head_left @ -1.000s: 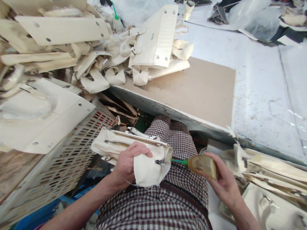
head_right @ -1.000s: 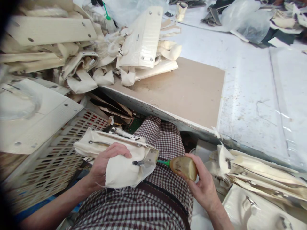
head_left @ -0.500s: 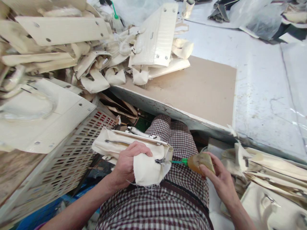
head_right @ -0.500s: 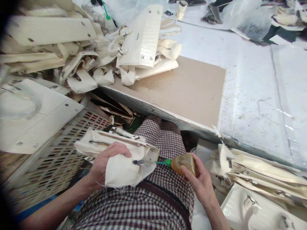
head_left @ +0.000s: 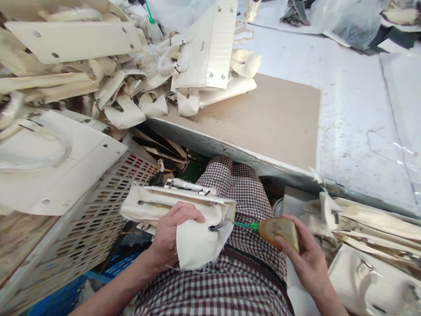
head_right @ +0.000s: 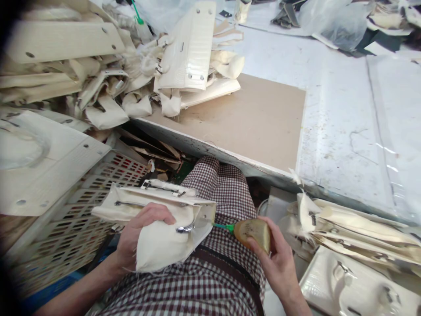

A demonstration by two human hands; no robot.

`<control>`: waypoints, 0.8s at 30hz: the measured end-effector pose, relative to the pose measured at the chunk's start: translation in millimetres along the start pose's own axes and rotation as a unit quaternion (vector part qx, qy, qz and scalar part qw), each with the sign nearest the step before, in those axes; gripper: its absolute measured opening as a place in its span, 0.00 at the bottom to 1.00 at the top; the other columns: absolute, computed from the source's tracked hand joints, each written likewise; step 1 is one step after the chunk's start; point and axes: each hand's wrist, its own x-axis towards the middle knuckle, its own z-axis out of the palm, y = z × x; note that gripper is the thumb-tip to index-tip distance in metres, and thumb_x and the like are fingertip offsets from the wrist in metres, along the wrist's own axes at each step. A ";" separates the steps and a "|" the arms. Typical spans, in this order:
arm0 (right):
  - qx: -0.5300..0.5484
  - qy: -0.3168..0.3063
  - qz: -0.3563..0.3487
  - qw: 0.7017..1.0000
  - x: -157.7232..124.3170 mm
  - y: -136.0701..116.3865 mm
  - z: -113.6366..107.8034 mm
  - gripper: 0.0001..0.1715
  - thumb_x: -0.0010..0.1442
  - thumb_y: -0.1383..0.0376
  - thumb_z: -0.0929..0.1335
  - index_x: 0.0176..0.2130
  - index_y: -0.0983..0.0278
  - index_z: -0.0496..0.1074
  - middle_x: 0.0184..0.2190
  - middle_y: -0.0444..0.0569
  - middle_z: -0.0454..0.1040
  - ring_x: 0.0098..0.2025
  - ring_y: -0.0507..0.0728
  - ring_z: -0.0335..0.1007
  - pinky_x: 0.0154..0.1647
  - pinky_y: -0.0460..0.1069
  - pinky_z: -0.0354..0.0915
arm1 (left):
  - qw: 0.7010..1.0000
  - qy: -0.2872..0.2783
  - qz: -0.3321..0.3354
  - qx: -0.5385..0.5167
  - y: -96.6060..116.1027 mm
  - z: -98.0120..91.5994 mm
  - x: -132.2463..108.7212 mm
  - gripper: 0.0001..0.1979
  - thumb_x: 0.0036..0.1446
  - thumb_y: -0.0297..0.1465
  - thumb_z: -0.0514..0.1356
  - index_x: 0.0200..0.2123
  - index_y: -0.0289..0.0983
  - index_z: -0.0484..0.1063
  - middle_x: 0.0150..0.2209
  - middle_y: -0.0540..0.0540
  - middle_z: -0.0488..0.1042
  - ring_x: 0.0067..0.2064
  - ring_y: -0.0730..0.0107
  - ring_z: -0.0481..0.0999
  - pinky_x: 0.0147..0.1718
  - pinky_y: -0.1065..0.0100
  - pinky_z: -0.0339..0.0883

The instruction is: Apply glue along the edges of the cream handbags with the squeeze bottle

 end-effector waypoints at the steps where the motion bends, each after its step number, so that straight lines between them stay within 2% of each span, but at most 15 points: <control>1: -0.009 0.014 -0.007 1.000 -0.9 0.2 0.7 0.30 0.57 0.53 0.79 0.55 0.61 0.76 0.49 0.54 0.81 0.45 0.64 0.81 0.46 0.52 0.78 | 1.000 0.000 0.001 0.006 0.4 -0.3 -0.4 0.13 0.63 0.43 0.67 0.31 0.41 0.84 0.30 0.45 0.80 0.33 0.63 0.79 0.35 0.69 0.75; 4: -0.014 0.055 0.011 0.998 -5.5 -3.4 4.0 0.31 0.57 0.51 0.79 0.55 0.60 0.76 0.48 0.52 0.82 0.44 0.63 0.81 0.45 0.51 0.78 | 0.999 0.010 0.025 0.018 0.3 0.1 -3.3 0.13 0.63 0.42 0.68 0.31 0.41 0.84 0.29 0.46 0.80 0.33 0.64 0.79 0.35 0.69 0.75; 7: 0.006 0.076 0.067 0.995 -12.3 -15.4 10.7 0.35 0.53 0.49 0.80 0.54 0.60 0.76 0.47 0.52 0.83 0.43 0.64 0.81 0.41 0.50 0.79 | 0.999 0.020 0.042 0.024 -1.2 1.3 -8.4 0.10 0.64 0.40 0.68 0.32 0.42 0.83 0.30 0.47 0.80 0.33 0.65 0.79 0.36 0.71 0.75; 10: 0.037 0.079 0.128 0.988 -19.1 -33.7 19.1 0.34 0.55 0.47 0.79 0.54 0.61 0.76 0.45 0.53 0.83 0.41 0.65 0.81 0.32 0.50 0.78 | 0.999 0.014 0.036 0.028 -2.0 0.7 -12.1 0.09 0.64 0.40 0.67 0.34 0.44 0.84 0.31 0.47 0.80 0.34 0.65 0.79 0.36 0.70 0.76; 13: 0.059 0.071 0.165 0.982 -24.7 -48.7 24.2 0.32 0.59 0.47 0.76 0.54 0.62 0.75 0.42 0.53 0.83 0.33 0.64 0.79 0.23 0.50 0.74 | 0.999 0.007 0.031 0.029 -1.3 -0.9 -11.9 0.11 0.65 0.40 0.66 0.33 0.42 0.84 0.31 0.46 0.80 0.34 0.64 0.79 0.36 0.69 0.76; 24: 0.180 0.041 0.211 0.960 -45.0 -53.4 27.8 0.30 0.58 0.48 0.77 0.55 0.60 0.77 0.37 0.50 0.81 0.23 0.59 0.69 0.21 0.53 0.67 | 0.999 0.005 0.031 0.036 -0.3 -1.1 -5.8 0.15 0.65 0.43 0.65 0.32 0.41 0.83 0.30 0.45 0.81 0.35 0.61 0.78 0.36 0.67 0.75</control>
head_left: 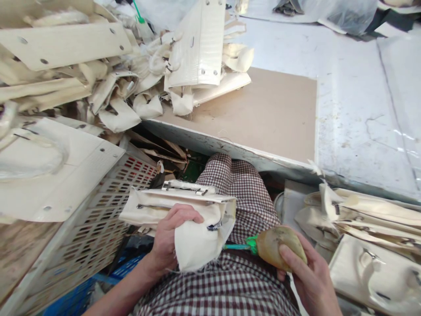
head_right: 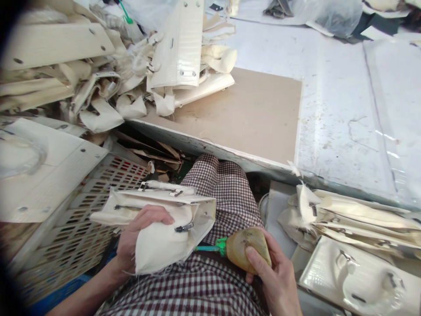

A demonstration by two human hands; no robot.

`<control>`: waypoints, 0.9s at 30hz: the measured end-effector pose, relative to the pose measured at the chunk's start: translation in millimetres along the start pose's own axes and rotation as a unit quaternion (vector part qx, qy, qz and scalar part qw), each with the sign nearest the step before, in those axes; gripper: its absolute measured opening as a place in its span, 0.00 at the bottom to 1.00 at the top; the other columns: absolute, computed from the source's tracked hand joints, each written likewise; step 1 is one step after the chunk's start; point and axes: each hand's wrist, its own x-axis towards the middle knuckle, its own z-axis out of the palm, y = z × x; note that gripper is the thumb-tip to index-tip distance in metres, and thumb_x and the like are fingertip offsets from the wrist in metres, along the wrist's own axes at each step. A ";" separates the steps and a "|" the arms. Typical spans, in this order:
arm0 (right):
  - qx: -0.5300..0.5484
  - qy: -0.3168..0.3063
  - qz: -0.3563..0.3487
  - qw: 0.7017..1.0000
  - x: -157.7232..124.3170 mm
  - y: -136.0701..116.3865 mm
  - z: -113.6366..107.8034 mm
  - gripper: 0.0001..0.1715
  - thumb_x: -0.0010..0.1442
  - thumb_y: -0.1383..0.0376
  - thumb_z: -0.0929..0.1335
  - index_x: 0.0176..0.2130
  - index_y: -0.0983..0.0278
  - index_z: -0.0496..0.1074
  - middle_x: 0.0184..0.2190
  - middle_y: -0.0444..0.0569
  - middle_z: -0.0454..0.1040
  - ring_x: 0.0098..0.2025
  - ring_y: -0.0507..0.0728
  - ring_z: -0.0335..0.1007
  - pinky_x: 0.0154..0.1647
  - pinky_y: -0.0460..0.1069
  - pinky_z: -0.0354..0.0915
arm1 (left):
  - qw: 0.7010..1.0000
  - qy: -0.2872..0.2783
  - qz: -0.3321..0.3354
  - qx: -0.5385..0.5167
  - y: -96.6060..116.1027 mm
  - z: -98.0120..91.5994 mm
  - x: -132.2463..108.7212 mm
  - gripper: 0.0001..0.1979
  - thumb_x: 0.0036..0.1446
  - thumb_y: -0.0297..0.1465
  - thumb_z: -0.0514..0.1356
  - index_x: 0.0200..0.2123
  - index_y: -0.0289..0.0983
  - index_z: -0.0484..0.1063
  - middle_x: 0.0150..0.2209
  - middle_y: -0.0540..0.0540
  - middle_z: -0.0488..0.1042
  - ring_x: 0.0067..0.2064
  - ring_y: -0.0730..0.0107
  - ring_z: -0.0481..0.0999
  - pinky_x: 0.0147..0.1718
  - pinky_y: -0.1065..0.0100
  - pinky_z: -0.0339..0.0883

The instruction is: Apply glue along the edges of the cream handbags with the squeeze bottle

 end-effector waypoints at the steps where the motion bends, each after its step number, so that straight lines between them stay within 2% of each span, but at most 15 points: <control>1: 0.007 -0.004 0.003 1.000 -0.5 0.5 0.5 0.30 0.58 0.48 0.77 0.54 0.59 0.77 0.36 0.49 0.80 0.22 0.58 0.68 0.21 0.53 0.67 | 1.000 0.000 0.002 0.001 0.2 -0.4 0.6 0.15 0.65 0.44 0.65 0.32 0.41 0.83 0.30 0.45 0.81 0.35 0.61 0.78 0.36 0.67 0.75; 5: 0.026 -0.009 0.010 1.000 1.9 -1.3 3.2 0.29 0.58 0.49 0.78 0.53 0.60 0.77 0.35 0.49 0.80 0.22 0.56 0.67 0.21 0.51 0.67 | 1.000 0.008 0.001 0.002 2.3 0.3 2.8 0.18 0.66 0.45 0.64 0.31 0.40 0.83 0.29 0.45 0.81 0.34 0.62 0.79 0.35 0.67 0.75; 9: -0.041 0.048 -0.008 0.998 7.1 -7.1 4.0 0.32 0.57 0.48 0.78 0.54 0.62 0.76 0.40 0.52 0.82 0.29 0.62 0.75 0.22 0.51 0.71 | 1.000 0.008 0.016 -0.010 2.6 2.2 3.2 0.16 0.67 0.44 0.64 0.32 0.41 0.83 0.30 0.46 0.81 0.34 0.64 0.79 0.35 0.69 0.75; 11: -0.053 0.066 -0.015 0.996 7.7 -8.5 2.5 0.33 0.57 0.47 0.78 0.54 0.62 0.76 0.41 0.52 0.82 0.31 0.62 0.75 0.23 0.51 0.72 | 1.000 0.008 0.019 -0.006 1.2 2.3 2.7 0.17 0.66 0.45 0.64 0.33 0.40 0.83 0.30 0.46 0.81 0.34 0.63 0.79 0.36 0.68 0.75; 17: 0.009 0.036 0.010 0.999 -3.8 -6.6 2.8 0.34 0.54 0.48 0.79 0.54 0.62 0.76 0.39 0.51 0.80 0.23 0.57 0.67 0.21 0.51 0.68 | 0.999 0.001 0.032 0.017 0.8 0.9 4.3 0.19 0.66 0.48 0.63 0.33 0.39 0.83 0.30 0.44 0.81 0.35 0.61 0.78 0.37 0.65 0.75; 23: 0.046 0.056 0.031 0.997 -12.7 -15.0 11.6 0.33 0.51 0.49 0.81 0.51 0.62 0.79 0.33 0.49 0.81 0.20 0.55 0.66 0.19 0.49 0.65 | 0.999 0.020 0.004 0.024 6.1 1.4 9.9 0.26 0.64 0.54 0.62 0.28 0.39 0.82 0.28 0.44 0.81 0.32 0.61 0.79 0.33 0.65 0.76; 27: 0.107 0.065 0.027 0.992 -6.5 -15.3 11.4 0.30 0.50 0.52 0.82 0.48 0.63 0.80 0.31 0.47 0.78 0.22 0.53 0.65 0.18 0.47 0.63 | 0.998 0.032 0.053 0.030 6.0 1.9 11.5 0.23 0.67 0.50 0.62 0.30 0.38 0.82 0.28 0.45 0.81 0.32 0.63 0.79 0.34 0.67 0.76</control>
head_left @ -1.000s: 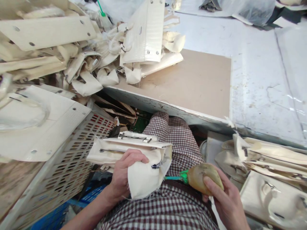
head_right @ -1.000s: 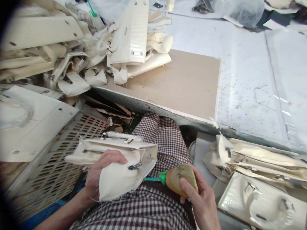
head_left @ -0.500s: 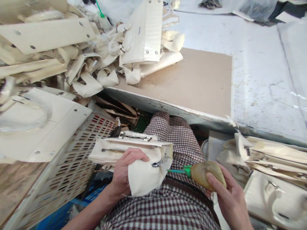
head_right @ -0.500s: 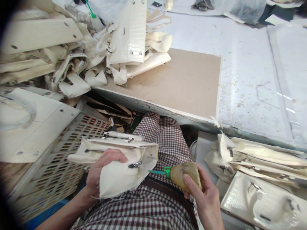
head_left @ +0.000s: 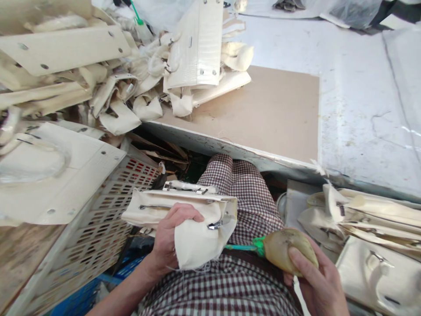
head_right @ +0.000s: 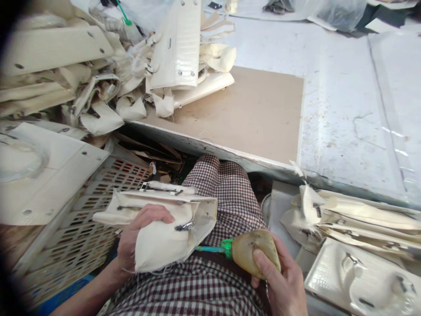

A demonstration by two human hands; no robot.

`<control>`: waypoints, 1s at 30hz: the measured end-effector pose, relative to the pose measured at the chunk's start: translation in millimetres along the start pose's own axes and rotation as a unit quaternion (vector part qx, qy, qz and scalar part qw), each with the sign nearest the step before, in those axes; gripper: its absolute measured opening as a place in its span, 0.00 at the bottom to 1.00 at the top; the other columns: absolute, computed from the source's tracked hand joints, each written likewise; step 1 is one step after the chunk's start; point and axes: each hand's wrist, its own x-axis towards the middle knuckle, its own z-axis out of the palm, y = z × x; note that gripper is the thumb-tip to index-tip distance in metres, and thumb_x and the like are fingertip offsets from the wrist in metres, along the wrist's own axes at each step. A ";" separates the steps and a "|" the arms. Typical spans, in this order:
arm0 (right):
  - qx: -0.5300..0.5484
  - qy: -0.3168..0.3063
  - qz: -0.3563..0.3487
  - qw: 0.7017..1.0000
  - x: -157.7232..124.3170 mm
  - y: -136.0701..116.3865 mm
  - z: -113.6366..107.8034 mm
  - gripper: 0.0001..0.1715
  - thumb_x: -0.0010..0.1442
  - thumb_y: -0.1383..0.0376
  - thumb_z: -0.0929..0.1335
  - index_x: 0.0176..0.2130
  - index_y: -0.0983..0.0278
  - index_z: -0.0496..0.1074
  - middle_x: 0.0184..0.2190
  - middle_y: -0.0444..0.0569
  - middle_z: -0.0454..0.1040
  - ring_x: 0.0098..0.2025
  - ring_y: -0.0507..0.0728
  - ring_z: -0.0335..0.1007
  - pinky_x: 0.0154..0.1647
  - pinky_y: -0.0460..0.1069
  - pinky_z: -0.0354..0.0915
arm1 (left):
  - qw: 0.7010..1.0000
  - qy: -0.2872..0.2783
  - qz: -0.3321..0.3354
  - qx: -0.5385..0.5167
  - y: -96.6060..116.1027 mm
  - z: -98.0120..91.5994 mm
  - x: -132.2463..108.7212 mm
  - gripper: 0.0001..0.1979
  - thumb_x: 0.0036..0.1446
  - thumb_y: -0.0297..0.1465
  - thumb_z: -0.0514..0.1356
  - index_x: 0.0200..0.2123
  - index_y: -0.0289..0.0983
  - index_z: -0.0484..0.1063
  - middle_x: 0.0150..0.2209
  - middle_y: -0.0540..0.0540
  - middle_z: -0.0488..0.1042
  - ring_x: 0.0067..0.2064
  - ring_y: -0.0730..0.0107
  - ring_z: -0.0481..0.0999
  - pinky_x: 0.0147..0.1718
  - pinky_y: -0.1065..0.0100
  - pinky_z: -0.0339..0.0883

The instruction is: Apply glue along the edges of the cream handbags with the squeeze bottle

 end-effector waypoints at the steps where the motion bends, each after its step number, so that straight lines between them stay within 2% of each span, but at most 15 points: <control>1: -0.001 0.004 -0.005 1.000 2.0 0.9 -0.2 0.30 0.50 0.52 0.82 0.48 0.63 0.80 0.32 0.48 0.79 0.23 0.54 0.66 0.19 0.47 0.64 | 1.000 0.000 0.017 0.002 -0.4 0.0 0.0 0.22 0.67 0.49 0.62 0.31 0.38 0.82 0.28 0.45 0.81 0.33 0.63 0.79 0.35 0.68 0.76; 4: -0.025 0.015 -0.016 0.999 5.5 4.3 0.0 0.32 0.50 0.52 0.82 0.50 0.63 0.79 0.35 0.48 0.80 0.24 0.54 0.67 0.20 0.47 0.66 | 0.999 -0.009 0.038 0.002 -1.8 -0.6 -0.7 0.19 0.67 0.46 0.63 0.32 0.38 0.82 0.29 0.46 0.81 0.33 0.64 0.79 0.36 0.68 0.76; 7: -0.056 0.016 -0.022 0.998 6.3 5.7 1.6 0.34 0.49 0.50 0.82 0.51 0.62 0.79 0.37 0.48 0.80 0.25 0.55 0.68 0.20 0.47 0.67 | 1.000 -0.013 0.002 -0.006 -3.2 -1.4 -2.4 0.18 0.67 0.46 0.64 0.32 0.38 0.82 0.29 0.45 0.81 0.33 0.62 0.78 0.35 0.66 0.76; 11: -0.107 0.036 -0.044 0.993 10.0 6.4 0.8 0.35 0.50 0.48 0.81 0.51 0.63 0.78 0.42 0.52 0.82 0.34 0.61 0.75 0.23 0.48 0.70 | 0.999 -0.022 -0.030 -0.021 -3.9 -1.6 -3.2 0.17 0.66 0.44 0.64 0.32 0.39 0.83 0.30 0.45 0.81 0.34 0.61 0.79 0.35 0.66 0.76; 17: -0.055 0.028 -0.060 0.996 14.2 13.2 -4.3 0.34 0.53 0.49 0.80 0.53 0.62 0.76 0.41 0.51 0.81 0.33 0.61 0.74 0.22 0.49 0.69 | 0.997 -0.019 -0.063 -0.027 -3.5 -1.3 -1.7 0.16 0.65 0.43 0.65 0.31 0.40 0.84 0.29 0.45 0.81 0.33 0.62 0.79 0.35 0.66 0.76; 23: -0.118 0.025 -0.056 0.991 13.6 12.9 0.6 0.33 0.54 0.48 0.79 0.53 0.61 0.75 0.42 0.50 0.83 0.36 0.63 0.78 0.22 0.48 0.73 | 0.997 -0.030 -0.064 -0.028 -4.3 -1.8 -2.1 0.17 0.65 0.44 0.64 0.30 0.40 0.84 0.29 0.44 0.81 0.33 0.60 0.79 0.34 0.65 0.76; 30: -0.174 0.040 -0.086 0.980 25.7 16.2 -4.9 0.32 0.56 0.47 0.77 0.53 0.60 0.75 0.42 0.49 0.84 0.41 0.66 0.82 0.30 0.50 0.79 | 0.999 -0.020 -0.036 -0.032 -7.7 -1.1 -3.9 0.14 0.65 0.41 0.65 0.32 0.40 0.84 0.30 0.45 0.81 0.34 0.62 0.78 0.36 0.67 0.75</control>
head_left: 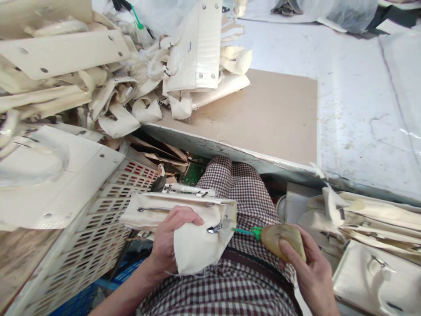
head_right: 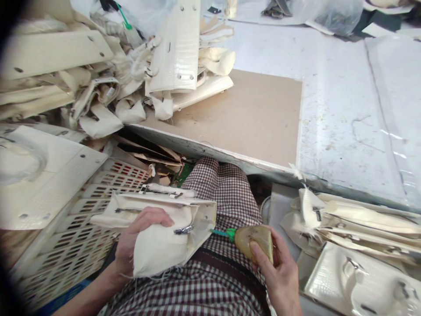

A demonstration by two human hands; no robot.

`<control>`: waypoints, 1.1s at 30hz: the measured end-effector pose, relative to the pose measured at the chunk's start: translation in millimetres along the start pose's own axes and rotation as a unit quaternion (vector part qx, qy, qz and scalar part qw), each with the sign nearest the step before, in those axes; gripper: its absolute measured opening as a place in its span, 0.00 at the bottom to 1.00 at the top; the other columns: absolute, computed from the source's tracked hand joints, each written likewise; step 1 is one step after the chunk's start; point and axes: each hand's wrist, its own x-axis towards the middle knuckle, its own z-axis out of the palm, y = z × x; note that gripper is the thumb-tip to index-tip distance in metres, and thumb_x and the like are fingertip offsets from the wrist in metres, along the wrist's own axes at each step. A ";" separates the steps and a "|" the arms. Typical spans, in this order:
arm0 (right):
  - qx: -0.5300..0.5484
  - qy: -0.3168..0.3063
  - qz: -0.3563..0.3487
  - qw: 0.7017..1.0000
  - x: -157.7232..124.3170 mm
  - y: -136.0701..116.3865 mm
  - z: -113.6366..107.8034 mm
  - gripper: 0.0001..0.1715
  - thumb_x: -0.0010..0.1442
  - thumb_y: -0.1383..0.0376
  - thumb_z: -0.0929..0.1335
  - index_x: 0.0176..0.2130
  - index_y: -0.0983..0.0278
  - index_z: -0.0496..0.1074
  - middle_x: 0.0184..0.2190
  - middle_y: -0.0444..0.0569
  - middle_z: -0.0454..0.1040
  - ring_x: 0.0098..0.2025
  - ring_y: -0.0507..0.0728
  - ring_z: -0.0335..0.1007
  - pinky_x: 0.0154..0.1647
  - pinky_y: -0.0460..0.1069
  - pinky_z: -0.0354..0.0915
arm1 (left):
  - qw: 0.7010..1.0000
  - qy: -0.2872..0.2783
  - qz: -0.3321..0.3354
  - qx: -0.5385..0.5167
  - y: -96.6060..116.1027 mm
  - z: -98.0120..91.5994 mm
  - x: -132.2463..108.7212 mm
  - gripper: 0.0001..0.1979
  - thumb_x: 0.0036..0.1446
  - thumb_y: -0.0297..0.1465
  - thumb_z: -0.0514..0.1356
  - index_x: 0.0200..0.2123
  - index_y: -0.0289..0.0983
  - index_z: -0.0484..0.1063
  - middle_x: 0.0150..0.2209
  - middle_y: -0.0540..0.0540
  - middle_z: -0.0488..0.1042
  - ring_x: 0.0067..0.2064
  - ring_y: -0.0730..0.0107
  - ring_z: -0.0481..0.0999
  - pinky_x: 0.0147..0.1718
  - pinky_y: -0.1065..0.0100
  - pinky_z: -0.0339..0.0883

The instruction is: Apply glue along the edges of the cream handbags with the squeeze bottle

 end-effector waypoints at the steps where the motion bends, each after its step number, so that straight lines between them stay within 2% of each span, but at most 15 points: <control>1: -0.008 -0.001 -0.011 1.000 3.1 5.2 -1.2 0.33 0.56 0.47 0.77 0.54 0.60 0.75 0.43 0.50 0.84 0.42 0.66 0.82 0.32 0.50 0.79 | 1.000 -0.003 0.004 -0.002 -0.2 -0.2 0.2 0.14 0.66 0.42 0.65 0.33 0.40 0.84 0.30 0.45 0.81 0.34 0.62 0.78 0.36 0.67 0.75; 5: -0.023 -0.022 -0.090 0.995 20.0 37.3 -8.9 0.33 0.55 0.49 0.79 0.54 0.60 0.76 0.50 0.53 0.82 0.48 0.66 0.80 0.46 0.52 0.78 | 1.000 -0.013 0.023 0.005 0.6 -1.0 3.4 0.14 0.66 0.42 0.65 0.34 0.40 0.83 0.30 0.45 0.81 0.35 0.61 0.78 0.36 0.67 0.75; 9: -0.013 -0.068 -0.180 0.981 30.7 60.4 -15.1 0.31 0.55 0.55 0.80 0.56 0.58 0.76 0.54 0.53 0.79 0.53 0.65 0.78 0.55 0.55 0.74 | 0.999 -0.003 0.046 0.021 0.0 -0.4 8.1 0.15 0.66 0.44 0.65 0.33 0.40 0.82 0.29 0.45 0.81 0.34 0.61 0.77 0.36 0.66 0.74; 13: 0.009 -0.073 -0.228 0.971 26.0 51.6 -12.4 0.26 0.55 0.59 0.80 0.53 0.57 0.79 0.52 0.53 0.79 0.55 0.68 0.75 0.57 0.61 0.72 | 1.000 0.013 -0.006 0.018 -3.0 -1.3 13.0 0.18 0.63 0.48 0.66 0.32 0.40 0.82 0.30 0.44 0.81 0.35 0.59 0.78 0.37 0.64 0.73; 17: 0.003 -0.089 -0.287 0.954 20.5 37.9 -8.5 0.19 0.58 0.62 0.77 0.50 0.56 0.80 0.51 0.53 0.81 0.55 0.70 0.75 0.58 0.65 0.69 | 0.999 0.005 -0.046 -0.004 -2.8 -3.3 20.9 0.12 0.60 0.43 0.67 0.32 0.40 0.82 0.32 0.44 0.81 0.36 0.57 0.77 0.40 0.62 0.72; 19: 0.006 -0.069 -0.305 0.950 18.5 35.8 -7.8 0.18 0.60 0.62 0.76 0.50 0.56 0.79 0.52 0.53 0.80 0.56 0.70 0.75 0.59 0.66 0.67 | 0.998 0.003 -0.057 -0.027 -1.0 -3.5 26.1 0.09 0.58 0.39 0.68 0.32 0.40 0.82 0.33 0.43 0.80 0.37 0.58 0.77 0.40 0.63 0.72; 22: 0.033 -0.017 -0.268 0.963 14.9 33.5 -5.7 0.21 0.59 0.60 0.78 0.52 0.57 0.77 0.52 0.52 0.78 0.56 0.68 0.72 0.60 0.63 0.65 | 0.993 0.005 -0.096 -0.073 1.8 -2.6 33.4 0.07 0.55 0.37 0.68 0.31 0.39 0.81 0.33 0.43 0.78 0.37 0.58 0.77 0.36 0.65 0.72; 24: 0.075 0.019 -0.199 0.977 12.9 29.1 -1.9 0.27 0.57 0.57 0.79 0.54 0.58 0.75 0.53 0.50 0.76 0.55 0.65 0.71 0.56 0.58 0.68 | 0.986 0.004 -0.129 -0.105 1.5 -1.5 36.5 0.08 0.56 0.37 0.67 0.32 0.38 0.81 0.35 0.42 0.77 0.37 0.58 0.77 0.33 0.66 0.73; 26: 0.158 0.029 -0.115 0.980 12.3 21.3 3.6 0.26 0.60 0.54 0.78 0.54 0.59 0.74 0.50 0.49 0.76 0.47 0.62 0.72 0.45 0.53 0.72 | 0.986 0.001 -0.132 -0.106 -2.2 -0.5 37.7 0.09 0.58 0.36 0.64 0.37 0.37 0.81 0.40 0.41 0.77 0.38 0.59 0.78 0.34 0.65 0.75; 27: 0.215 0.013 -0.075 0.974 12.7 16.5 6.4 0.23 0.62 0.53 0.77 0.52 0.59 0.74 0.46 0.48 0.76 0.41 0.59 0.72 0.38 0.51 0.72 | 0.990 -0.003 -0.115 -0.080 -5.3 -0.1 37.6 0.09 0.59 0.34 0.63 0.40 0.37 0.81 0.43 0.40 0.77 0.41 0.58 0.79 0.38 0.64 0.77; 29: 0.350 -0.041 -0.013 0.936 14.1 5.7 10.8 0.18 0.64 0.51 0.75 0.46 0.61 0.75 0.38 0.46 0.74 0.28 0.53 0.64 0.25 0.46 0.67 | 0.998 -0.021 -0.046 0.023 -13.4 0.4 36.0 0.10 0.60 0.29 0.61 0.43 0.39 0.81 0.52 0.40 0.75 0.51 0.55 0.78 0.51 0.59 0.76; 31: 0.465 -0.089 0.033 0.880 14.6 -5.5 12.0 0.18 0.62 0.52 0.76 0.42 0.62 0.75 0.33 0.45 0.71 0.22 0.48 0.55 0.19 0.42 0.61 | 0.986 -0.048 0.038 0.155 -21.6 0.7 33.3 0.14 0.60 0.25 0.59 0.45 0.42 0.81 0.58 0.41 0.72 0.59 0.52 0.73 0.60 0.53 0.71; 33: 0.538 -0.126 0.066 0.831 12.8 -16.1 8.9 0.20 0.58 0.55 0.78 0.43 0.64 0.75 0.32 0.45 0.70 0.20 0.44 0.50 0.17 0.38 0.57 | 0.956 -0.071 0.107 0.263 -27.3 0.5 30.9 0.20 0.60 0.23 0.57 0.49 0.45 0.81 0.60 0.42 0.70 0.60 0.48 0.72 0.58 0.51 0.73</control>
